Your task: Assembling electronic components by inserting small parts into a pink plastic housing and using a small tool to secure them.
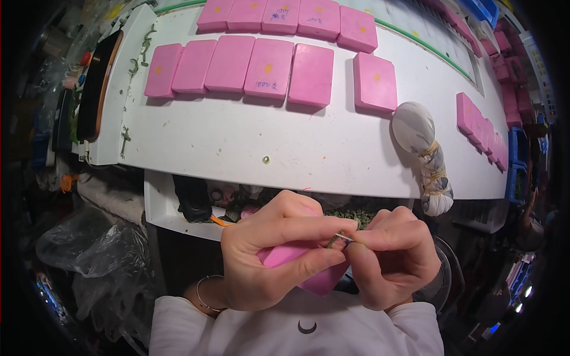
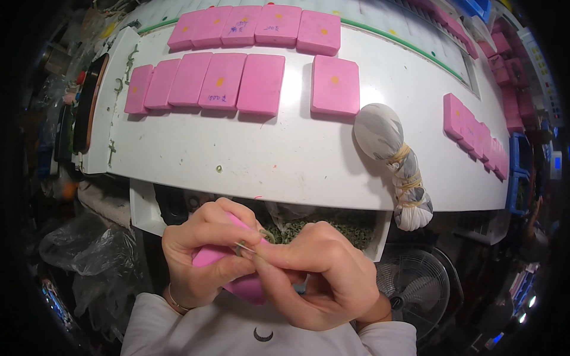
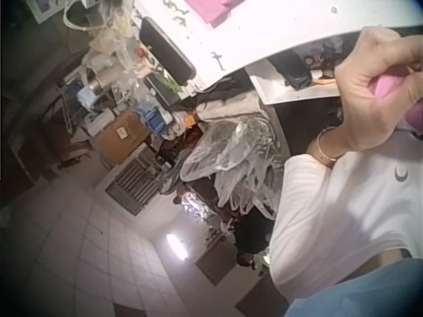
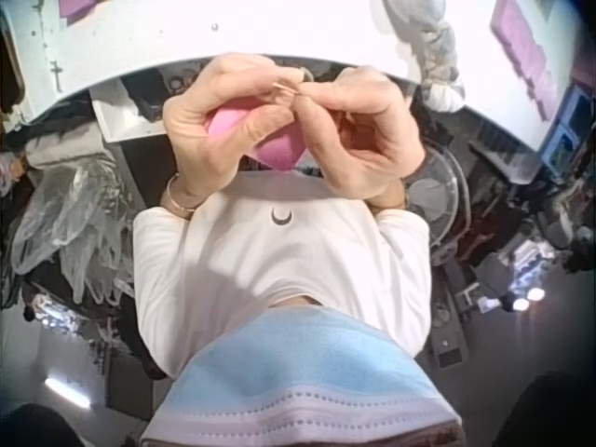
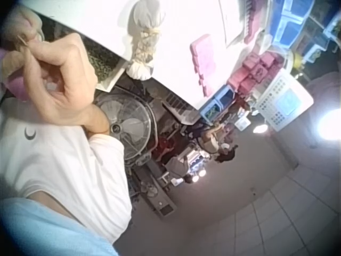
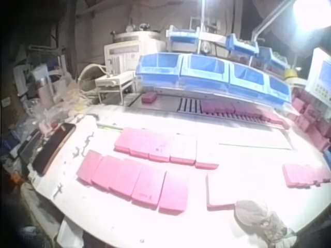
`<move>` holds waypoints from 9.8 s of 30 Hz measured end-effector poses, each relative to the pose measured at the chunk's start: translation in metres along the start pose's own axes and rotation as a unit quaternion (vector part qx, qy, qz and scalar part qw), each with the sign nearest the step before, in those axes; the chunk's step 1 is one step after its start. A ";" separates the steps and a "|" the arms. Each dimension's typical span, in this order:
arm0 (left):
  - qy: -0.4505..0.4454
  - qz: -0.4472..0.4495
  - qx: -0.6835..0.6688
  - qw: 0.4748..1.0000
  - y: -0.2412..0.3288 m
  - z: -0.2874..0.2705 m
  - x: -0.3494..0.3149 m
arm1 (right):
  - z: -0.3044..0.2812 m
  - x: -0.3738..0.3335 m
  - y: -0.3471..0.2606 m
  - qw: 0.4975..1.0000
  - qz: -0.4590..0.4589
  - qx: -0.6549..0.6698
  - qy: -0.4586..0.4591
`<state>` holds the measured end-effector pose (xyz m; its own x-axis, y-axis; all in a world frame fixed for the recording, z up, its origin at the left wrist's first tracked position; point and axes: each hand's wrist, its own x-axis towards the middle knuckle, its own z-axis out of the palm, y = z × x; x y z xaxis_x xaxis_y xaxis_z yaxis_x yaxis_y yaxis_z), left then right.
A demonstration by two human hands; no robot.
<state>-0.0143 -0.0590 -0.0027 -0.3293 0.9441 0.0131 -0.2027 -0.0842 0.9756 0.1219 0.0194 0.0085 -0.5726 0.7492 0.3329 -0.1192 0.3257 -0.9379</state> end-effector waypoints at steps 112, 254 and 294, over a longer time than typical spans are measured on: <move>0.242 -0.014 -0.113 0.964 0.000 -0.059 -0.016 | 0.047 0.014 0.019 0.912 0.029 -0.299 -0.278; 0.042 -0.216 -0.305 0.927 -0.015 0.050 0.089 | -0.064 0.044 0.030 0.767 -0.305 -0.565 -0.014; 0.104 0.023 -0.095 0.990 -0.035 0.036 0.090 | -0.067 0.033 0.000 0.882 -0.015 -0.433 -0.184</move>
<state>-0.0035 0.0401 -0.0279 -0.5210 0.8535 -0.0079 -0.3468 -0.2032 0.9156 0.1574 0.0828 0.0265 -0.8235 0.5463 0.1530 0.4339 0.7802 -0.4505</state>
